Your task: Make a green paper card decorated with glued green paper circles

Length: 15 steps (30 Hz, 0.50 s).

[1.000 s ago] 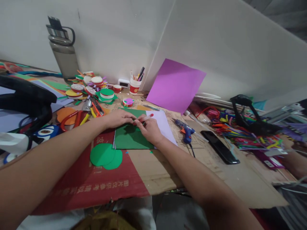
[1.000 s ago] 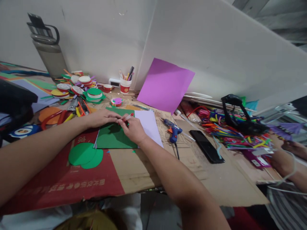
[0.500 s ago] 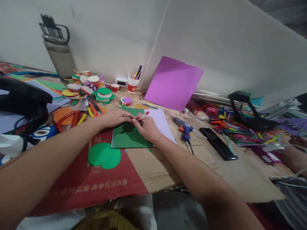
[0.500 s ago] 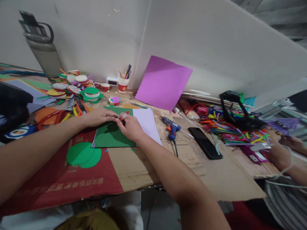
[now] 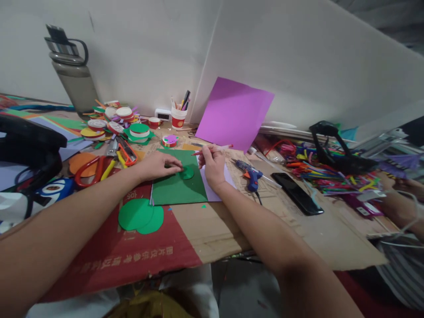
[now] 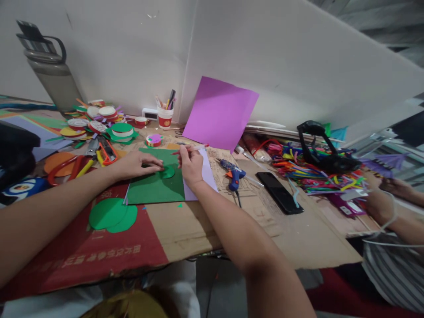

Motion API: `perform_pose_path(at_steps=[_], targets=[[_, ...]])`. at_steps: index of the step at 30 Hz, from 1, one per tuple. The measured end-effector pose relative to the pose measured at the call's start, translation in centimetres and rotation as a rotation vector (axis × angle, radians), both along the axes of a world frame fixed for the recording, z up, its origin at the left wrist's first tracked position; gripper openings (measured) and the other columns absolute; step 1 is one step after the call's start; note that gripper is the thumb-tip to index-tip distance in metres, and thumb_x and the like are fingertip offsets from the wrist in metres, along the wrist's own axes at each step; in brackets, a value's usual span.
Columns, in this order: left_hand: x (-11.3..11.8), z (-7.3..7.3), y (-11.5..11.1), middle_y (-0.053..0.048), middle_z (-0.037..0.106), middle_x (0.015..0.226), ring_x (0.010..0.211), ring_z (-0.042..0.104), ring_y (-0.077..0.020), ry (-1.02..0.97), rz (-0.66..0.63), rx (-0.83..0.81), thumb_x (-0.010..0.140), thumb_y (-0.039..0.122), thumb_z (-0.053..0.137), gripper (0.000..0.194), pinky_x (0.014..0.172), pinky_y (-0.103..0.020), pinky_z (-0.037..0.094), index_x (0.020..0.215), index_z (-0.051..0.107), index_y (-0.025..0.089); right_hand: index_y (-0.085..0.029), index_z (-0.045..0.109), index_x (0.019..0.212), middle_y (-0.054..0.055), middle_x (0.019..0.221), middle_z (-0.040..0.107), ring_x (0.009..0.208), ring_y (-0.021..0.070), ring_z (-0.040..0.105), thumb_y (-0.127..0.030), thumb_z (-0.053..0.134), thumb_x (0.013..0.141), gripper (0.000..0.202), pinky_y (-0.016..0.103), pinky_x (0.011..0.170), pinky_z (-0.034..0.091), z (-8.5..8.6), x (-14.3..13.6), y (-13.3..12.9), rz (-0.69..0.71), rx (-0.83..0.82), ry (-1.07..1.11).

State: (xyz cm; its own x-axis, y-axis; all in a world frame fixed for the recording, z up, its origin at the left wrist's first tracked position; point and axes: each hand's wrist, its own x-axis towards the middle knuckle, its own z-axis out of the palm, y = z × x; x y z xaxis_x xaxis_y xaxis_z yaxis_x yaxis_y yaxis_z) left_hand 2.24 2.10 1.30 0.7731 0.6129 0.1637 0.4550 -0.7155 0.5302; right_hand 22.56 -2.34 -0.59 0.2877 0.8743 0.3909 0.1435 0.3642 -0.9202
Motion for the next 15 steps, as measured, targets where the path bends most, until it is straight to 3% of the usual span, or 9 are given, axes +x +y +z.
perform_pose_path(at_steps=[4,9,15], targets=[[0.2,-0.1,0.4,-0.004,0.073,0.106,0.098,0.065,-0.0188,-0.018,-0.091,0.125,0.085,0.047,0.058,0.032,0.091,-0.032,0.047,0.102,0.074,0.026,-0.02,0.049,0.076,-0.006,0.057,0.051,0.043,0.0061,0.045,-0.052,0.052,0.084,0.033,0.017,0.039,0.039,-0.3,0.3,1.0,0.003,-0.066,0.097],[0.6,-0.1,0.4,-0.004,0.073,0.097,0.103,0.061,-0.0194,0.008,-0.206,0.243,0.084,0.048,0.062,0.026,0.096,-0.035,0.042,0.088,0.076,0.026,-0.019,0.053,0.075,-0.005,0.057,0.052,0.045,0.007,0.049,-0.051,0.053,0.083,0.033,0.017,0.04,0.041,-0.2,0.0,0.9,0.042,-0.064,0.025],[0.7,0.3,-0.6,-0.007,0.066,0.119,0.113,0.057,-0.021,0.062,-0.147,0.246,0.085,0.047,0.061,0.029,0.101,-0.038,0.039,0.097,0.073,0.023,-0.019,0.053,0.075,-0.004,0.057,0.053,0.047,0.0084,0.05,-0.049,0.052,0.084,0.031,0.018,0.04,0.04,0.1,-0.1,0.7,0.026,-0.057,-0.027]])
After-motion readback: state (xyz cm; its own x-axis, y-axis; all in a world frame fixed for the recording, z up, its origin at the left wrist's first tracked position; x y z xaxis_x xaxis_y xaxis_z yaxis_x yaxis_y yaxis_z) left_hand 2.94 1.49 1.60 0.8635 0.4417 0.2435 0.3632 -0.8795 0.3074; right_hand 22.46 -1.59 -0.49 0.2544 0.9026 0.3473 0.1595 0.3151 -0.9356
